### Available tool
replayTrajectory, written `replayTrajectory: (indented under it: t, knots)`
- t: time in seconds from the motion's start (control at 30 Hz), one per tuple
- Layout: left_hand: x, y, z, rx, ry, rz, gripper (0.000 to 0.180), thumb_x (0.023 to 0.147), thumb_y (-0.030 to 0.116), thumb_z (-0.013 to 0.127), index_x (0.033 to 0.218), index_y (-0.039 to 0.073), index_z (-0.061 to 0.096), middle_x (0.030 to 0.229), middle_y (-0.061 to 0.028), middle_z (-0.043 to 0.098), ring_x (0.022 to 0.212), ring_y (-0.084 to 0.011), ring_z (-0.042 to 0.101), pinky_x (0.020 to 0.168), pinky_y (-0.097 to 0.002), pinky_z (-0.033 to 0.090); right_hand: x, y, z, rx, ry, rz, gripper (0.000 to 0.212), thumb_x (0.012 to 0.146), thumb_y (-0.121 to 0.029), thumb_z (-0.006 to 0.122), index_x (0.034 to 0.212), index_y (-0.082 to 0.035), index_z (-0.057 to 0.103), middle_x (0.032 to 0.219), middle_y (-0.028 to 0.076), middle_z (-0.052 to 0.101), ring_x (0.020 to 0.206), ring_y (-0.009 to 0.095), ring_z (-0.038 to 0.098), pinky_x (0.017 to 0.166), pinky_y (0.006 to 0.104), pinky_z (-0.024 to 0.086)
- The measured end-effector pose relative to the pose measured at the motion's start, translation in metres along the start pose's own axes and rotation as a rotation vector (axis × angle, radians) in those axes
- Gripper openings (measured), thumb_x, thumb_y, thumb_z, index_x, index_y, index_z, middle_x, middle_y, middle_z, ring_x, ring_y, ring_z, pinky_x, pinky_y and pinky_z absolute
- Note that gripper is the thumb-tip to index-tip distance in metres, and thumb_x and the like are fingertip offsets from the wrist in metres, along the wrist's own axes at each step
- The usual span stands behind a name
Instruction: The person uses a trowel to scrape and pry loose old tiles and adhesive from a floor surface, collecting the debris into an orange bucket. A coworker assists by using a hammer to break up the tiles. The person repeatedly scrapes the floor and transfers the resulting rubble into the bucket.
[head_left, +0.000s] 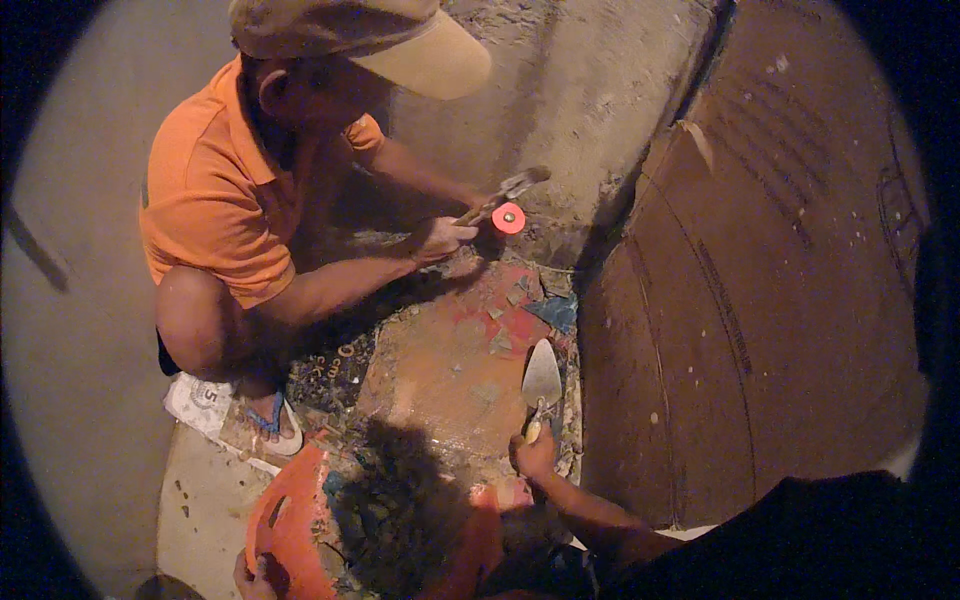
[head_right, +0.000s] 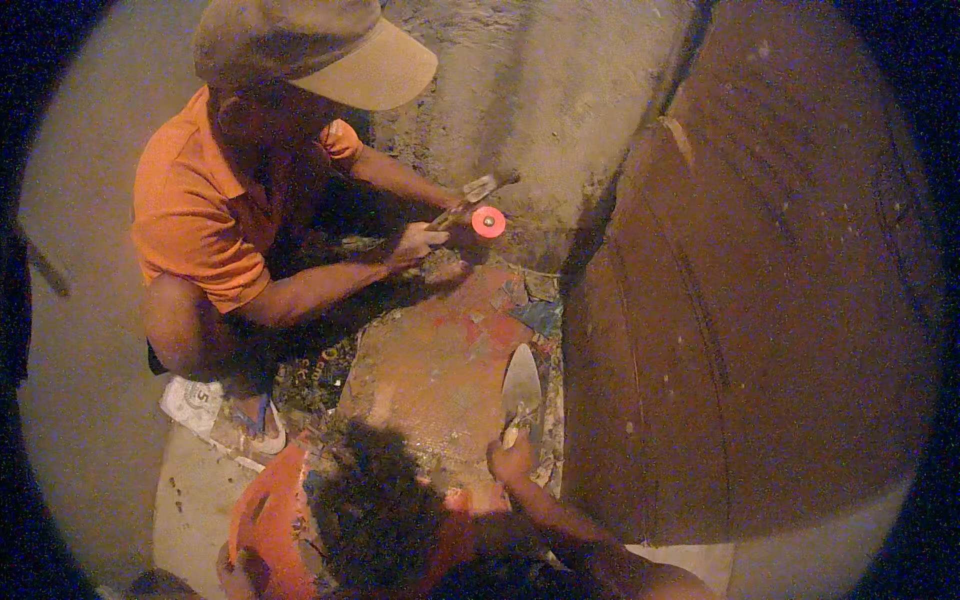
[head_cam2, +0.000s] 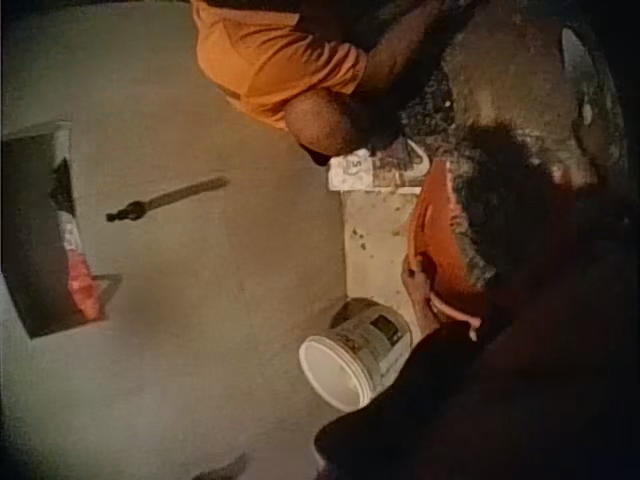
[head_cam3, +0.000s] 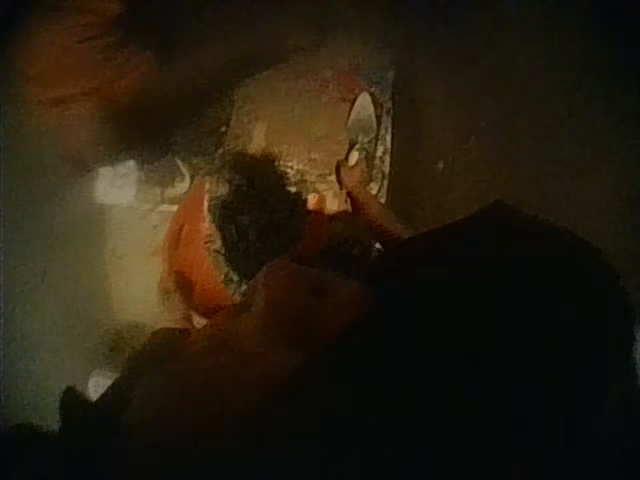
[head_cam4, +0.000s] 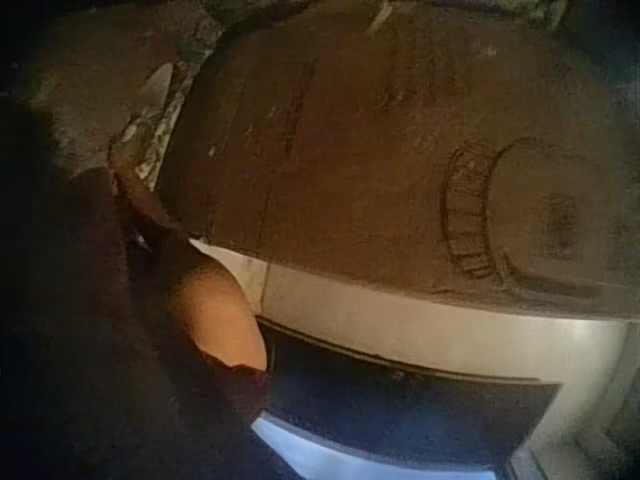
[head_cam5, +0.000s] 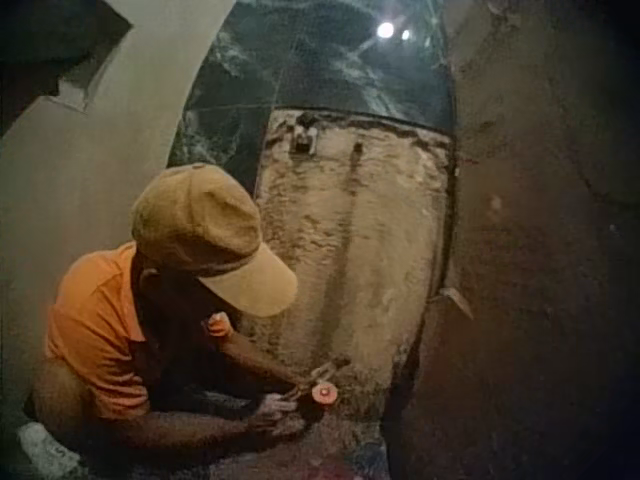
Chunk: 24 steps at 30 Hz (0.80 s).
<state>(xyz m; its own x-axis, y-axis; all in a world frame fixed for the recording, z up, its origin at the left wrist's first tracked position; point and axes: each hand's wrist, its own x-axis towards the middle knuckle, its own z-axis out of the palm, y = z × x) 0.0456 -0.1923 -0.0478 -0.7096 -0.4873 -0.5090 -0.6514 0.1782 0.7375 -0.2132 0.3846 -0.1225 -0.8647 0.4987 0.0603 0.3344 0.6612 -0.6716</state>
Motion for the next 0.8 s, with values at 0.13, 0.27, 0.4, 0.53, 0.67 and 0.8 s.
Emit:
replayTrajectory:
  t: [0.13, 0.27, 0.4, 0.53, 0.67, 0.8]
  knots:
    - [-0.034, 0.034, 0.011, 0.033, 0.191, 0.238, 0.057, 0.100, 0.058, 0.051, 0.101, 0.003, 0.064, 0.082, -0.0061, 0.058, 0.073, -0.0184, 0.053, 0.064, -0.0359, 0.046, -0.008, -0.018, -0.005, 0.135, -0.089, 0.068, 0.038, 0.079, -0.017, 0.072, 0.109, -0.001, 0.055, 0.089, 0.019, 0.068, 0.086, 0.033, 0.069, 0.077, 0.0458, 0.054]
    - [-0.037, 0.045, 0.012, -0.142, 0.111, 0.297, 0.031, 0.098, 0.030, 0.057, 0.109, 0.002, 0.063, 0.083, -0.0034, 0.060, 0.072, -0.0151, 0.056, 0.065, -0.0344, 0.049, -0.007, -0.023, -0.010, -0.080, -0.086, 0.127, 0.054, 0.077, -0.026, 0.078, 0.119, 0.000, 0.056, 0.099, 0.028, 0.070, 0.095, 0.047, 0.068, 0.085, 0.0506, 0.053]
    - [-0.019, 0.027, 0.021, -0.101, 0.233, 0.351, 0.014, 0.095, 0.002, 0.060, 0.108, -0.002, 0.064, 0.080, -0.0002, 0.060, 0.068, -0.0105, 0.054, 0.057, -0.0267, 0.044, 0.001, -0.008, -0.005, -0.046, -0.027, 0.084, 0.053, 0.077, -0.027, 0.078, 0.119, -0.003, 0.057, 0.101, 0.027, 0.069, 0.096, 0.047, 0.067, 0.086, 0.0510, 0.053]
    - [-0.027, 0.028, 0.016, -0.330, 0.120, 0.202, 0.017, 0.096, 0.004, 0.060, 0.111, -0.002, 0.064, 0.085, -0.0019, 0.062, 0.074, -0.0108, 0.054, 0.068, -0.0263, 0.046, -0.007, -0.022, -0.016, 0.060, -0.092, 0.090, 0.051, 0.077, -0.027, 0.076, 0.118, -0.003, 0.057, 0.101, 0.027, 0.069, 0.097, 0.047, 0.068, 0.086, 0.0509, 0.053]
    - [-0.026, 0.032, 0.014, -0.170, 0.174, 0.274, 0.021, 0.096, 0.006, 0.061, 0.114, -0.003, 0.064, 0.092, -0.0036, 0.064, 0.082, -0.0140, 0.057, 0.079, -0.0306, 0.048, -0.004, -0.025, -0.012, 0.025, -0.046, 0.093, 0.054, 0.077, -0.027, 0.075, 0.120, -0.002, 0.056, 0.101, 0.028, 0.069, 0.096, 0.047, 0.067, 0.086, 0.0508, 0.053]
    - [-0.038, 0.056, 0.022, -0.091, 0.185, 0.273, 0.022, 0.096, 0.008, 0.060, 0.115, -0.003, 0.064, 0.093, -0.0038, 0.065, 0.084, -0.0142, 0.057, 0.079, -0.0308, 0.049, -0.002, -0.012, -0.007, 0.001, -0.046, 0.101, 0.056, 0.077, -0.027, 0.075, 0.123, -0.001, 0.055, 0.102, 0.029, 0.069, 0.099, 0.048, 0.067, 0.087, 0.0506, 0.053]
